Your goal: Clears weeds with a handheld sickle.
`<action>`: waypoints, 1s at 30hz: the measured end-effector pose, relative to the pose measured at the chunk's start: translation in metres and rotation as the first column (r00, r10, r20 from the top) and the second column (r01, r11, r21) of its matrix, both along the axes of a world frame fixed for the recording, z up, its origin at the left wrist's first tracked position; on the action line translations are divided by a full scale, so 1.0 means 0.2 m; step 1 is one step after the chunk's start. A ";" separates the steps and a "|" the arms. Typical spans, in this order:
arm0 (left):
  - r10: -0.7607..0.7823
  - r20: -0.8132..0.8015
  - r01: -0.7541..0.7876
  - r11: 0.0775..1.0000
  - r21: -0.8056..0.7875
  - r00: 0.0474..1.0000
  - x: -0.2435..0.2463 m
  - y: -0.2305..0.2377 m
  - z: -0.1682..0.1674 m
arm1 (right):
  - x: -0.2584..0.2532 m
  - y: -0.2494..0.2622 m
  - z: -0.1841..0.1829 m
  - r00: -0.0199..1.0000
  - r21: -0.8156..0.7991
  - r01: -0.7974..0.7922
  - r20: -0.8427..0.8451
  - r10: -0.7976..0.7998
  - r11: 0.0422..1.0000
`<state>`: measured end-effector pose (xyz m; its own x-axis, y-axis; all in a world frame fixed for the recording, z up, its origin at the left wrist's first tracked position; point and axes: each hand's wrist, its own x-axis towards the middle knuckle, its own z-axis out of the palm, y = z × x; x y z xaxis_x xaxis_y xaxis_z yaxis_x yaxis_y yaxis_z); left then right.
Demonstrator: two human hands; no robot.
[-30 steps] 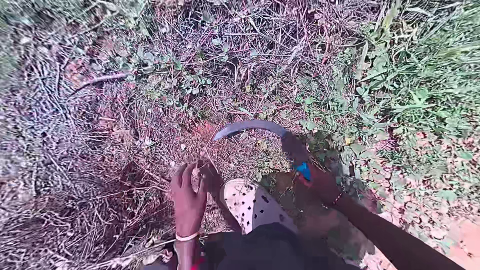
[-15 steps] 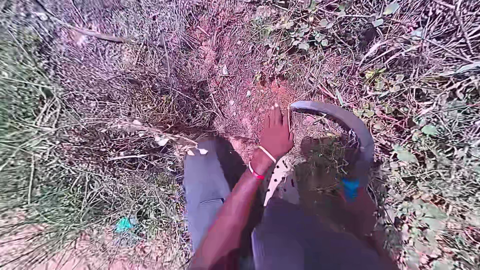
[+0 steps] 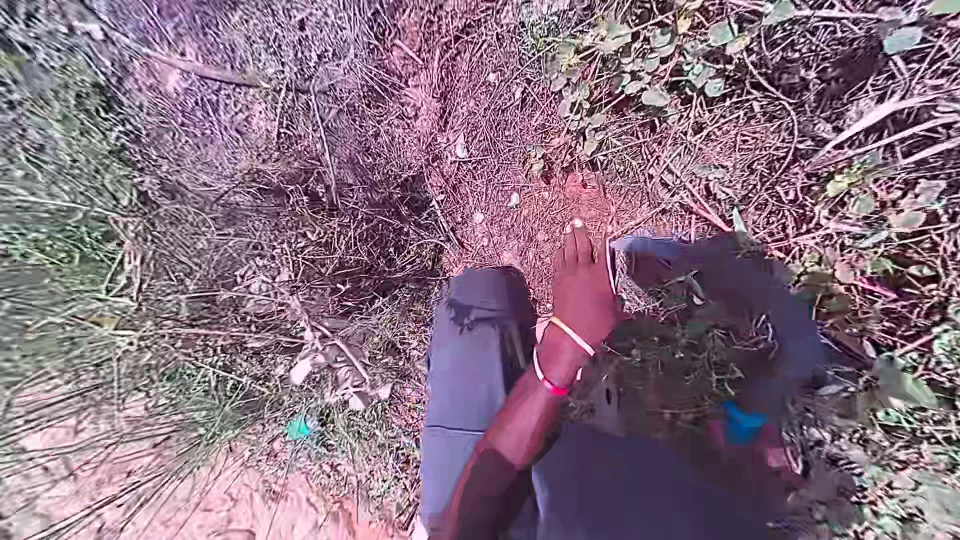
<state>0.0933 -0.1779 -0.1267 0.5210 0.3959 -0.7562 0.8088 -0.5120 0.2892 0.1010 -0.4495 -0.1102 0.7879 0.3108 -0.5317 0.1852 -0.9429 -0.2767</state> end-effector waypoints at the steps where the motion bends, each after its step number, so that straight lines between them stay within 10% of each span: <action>1: 0.001 -0.008 -0.001 1.000 -0.001 1.000 0.00 0.00 0.00 | -0.02 0.00 -0.02 0.998 -0.029 -0.010 0.054 0.011 1.000; 10: 0.020 0.178 -0.025 0.999 0.028 0.984 -0.09 0.09 -0.04 | 0.03 -0.01 0.06 0.925 -0.001 0.179 -0.340 -0.169 0.984; 16: 0.011 0.262 -0.024 0.999 0.049 0.965 -0.13 0.11 -0.07 | -0.10 -0.18 -0.13 0.998 0.120 0.061 -0.002 -0.061 0.991; 30: -0.139 0.196 0.116 0.985 0.127 0.971 -0.11 0.11 -0.08 | -0.07 -0.21 -0.20 0.996 0.313 0.080 0.013 -0.089 0.946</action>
<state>0.0708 -0.1567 -0.1428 0.7111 0.3934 -0.5827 0.6647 -0.6463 0.3749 0.0876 -0.4906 -0.1499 0.8309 0.3891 -0.3978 0.1196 -0.8230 -0.5553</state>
